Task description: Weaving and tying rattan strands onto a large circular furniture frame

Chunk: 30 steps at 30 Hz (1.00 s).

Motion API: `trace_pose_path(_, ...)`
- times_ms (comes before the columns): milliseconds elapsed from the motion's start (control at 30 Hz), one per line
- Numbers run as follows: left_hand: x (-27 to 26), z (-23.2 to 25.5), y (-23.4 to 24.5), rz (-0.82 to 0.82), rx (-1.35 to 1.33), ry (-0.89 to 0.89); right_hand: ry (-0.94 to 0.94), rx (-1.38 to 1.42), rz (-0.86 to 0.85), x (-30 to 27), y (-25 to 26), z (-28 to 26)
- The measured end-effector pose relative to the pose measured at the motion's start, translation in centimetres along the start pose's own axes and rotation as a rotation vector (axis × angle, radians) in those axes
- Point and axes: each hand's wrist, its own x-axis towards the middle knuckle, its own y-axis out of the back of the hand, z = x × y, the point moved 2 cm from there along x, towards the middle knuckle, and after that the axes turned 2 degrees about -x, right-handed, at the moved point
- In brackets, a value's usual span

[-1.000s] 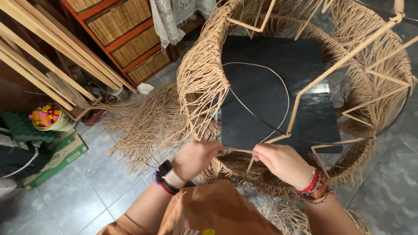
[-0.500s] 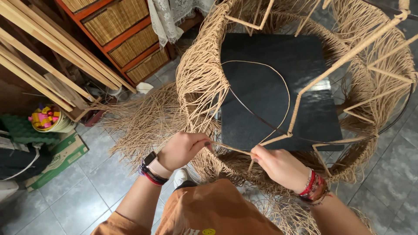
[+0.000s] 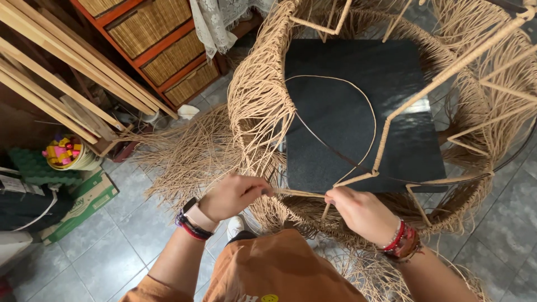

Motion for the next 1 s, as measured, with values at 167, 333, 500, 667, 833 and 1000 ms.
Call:
trace_pose_path(167,0.5,1.4,-0.4,-0.127,-0.185,-0.038,0.071,0.100,0.143,-0.6,0.7,1.1)
trace_pose_path(333,1.9,4.5,-3.0,0.847,0.062,-0.447,-0.037,0.331,0.405,0.5,-1.5,5.1)
trace_pose_path(500,9.9,-3.0,-13.8,0.556,0.396,-0.450,-0.292,0.279,0.570,7.4,0.5,6.7)
trace_pose_path(667,16.8,-7.5,-13.3,0.579,0.638,-0.212,-0.700,-0.194,0.203,9.1,-2.7,9.8)
trace_pose_path(833,20.3,-8.4,-14.4,0.677,0.774,-0.332,-0.715,-0.283,0.120,8.9,-4.7,10.7)
trace_pose_path(1000,22.0,-13.1,-17.5,0.213,0.123,0.207,-0.644,0.335,0.570,6.9,-5.1,3.6)
